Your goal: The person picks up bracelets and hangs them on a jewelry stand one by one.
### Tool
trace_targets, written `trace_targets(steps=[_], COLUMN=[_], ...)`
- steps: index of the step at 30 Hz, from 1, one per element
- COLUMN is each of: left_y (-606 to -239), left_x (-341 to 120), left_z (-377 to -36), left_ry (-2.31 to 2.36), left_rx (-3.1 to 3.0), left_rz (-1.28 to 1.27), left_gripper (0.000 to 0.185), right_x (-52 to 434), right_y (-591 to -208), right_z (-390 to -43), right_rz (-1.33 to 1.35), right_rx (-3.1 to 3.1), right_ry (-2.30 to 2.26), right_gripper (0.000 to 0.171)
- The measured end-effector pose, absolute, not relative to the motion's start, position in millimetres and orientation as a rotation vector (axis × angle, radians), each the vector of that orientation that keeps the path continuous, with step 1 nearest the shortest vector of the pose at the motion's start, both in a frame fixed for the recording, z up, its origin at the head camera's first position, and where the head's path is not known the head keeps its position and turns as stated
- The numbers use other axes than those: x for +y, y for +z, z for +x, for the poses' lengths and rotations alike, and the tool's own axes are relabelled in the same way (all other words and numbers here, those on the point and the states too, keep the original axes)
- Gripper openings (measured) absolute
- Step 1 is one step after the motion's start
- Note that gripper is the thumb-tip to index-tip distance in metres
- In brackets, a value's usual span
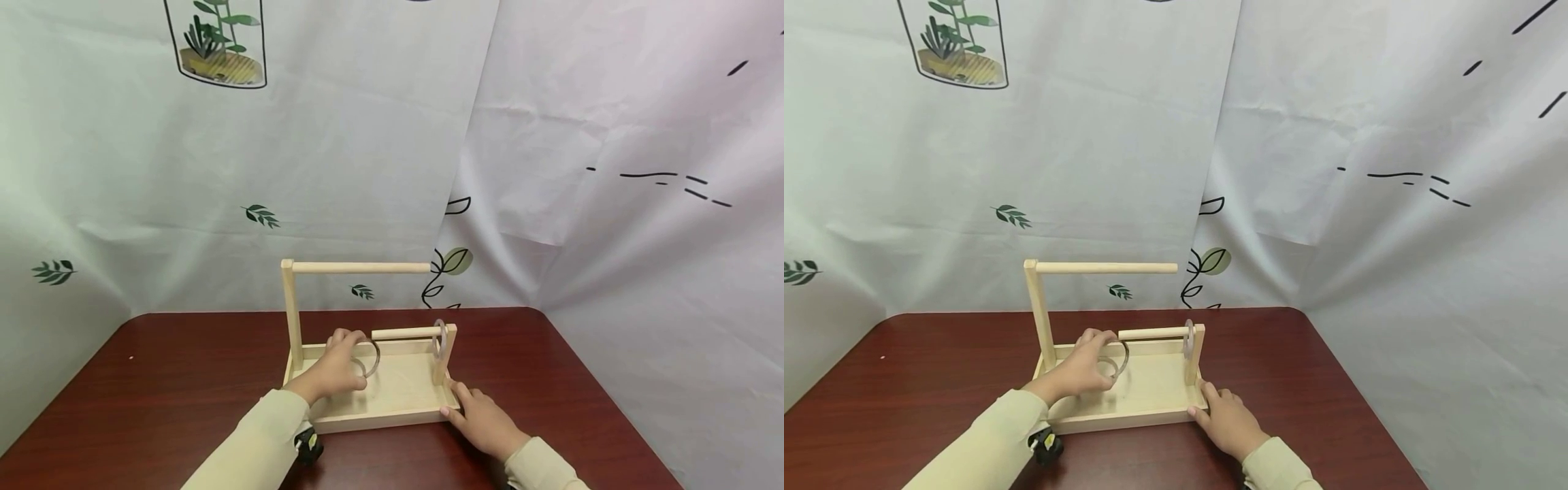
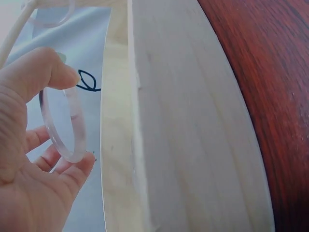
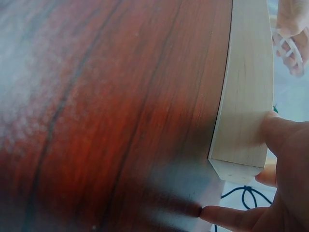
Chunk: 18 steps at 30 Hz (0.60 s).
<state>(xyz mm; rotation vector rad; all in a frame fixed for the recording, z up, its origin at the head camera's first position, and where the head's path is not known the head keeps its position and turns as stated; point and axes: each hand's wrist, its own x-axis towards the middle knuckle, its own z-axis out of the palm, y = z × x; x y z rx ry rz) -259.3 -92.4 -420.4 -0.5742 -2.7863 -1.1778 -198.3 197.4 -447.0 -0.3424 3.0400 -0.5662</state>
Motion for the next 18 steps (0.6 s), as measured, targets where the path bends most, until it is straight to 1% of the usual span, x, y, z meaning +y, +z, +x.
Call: trace_targets(steps=[7,13,18], left_y=[-419,-417,-413], left_x=[-97,-102,-108], left_z=[-258,-257,-254], left_ry=[-1.222,-1.274,-1.349], left_rx=[-2.743,-2.685,-2.624], left_rz=[-0.499,-0.434,-0.421], left_gripper=[0.079,0.079,0.074], right_x=[197,197,197], right_y=[-446,-446,-446], right_z=[-198,-198,-198], right_rz=[-0.334,-0.318,-0.313], right_rx=[3.04,3.032,3.031], right_ry=[-0.564,-0.558,-0.555], right_gripper=[0.059,0.059,0.059])
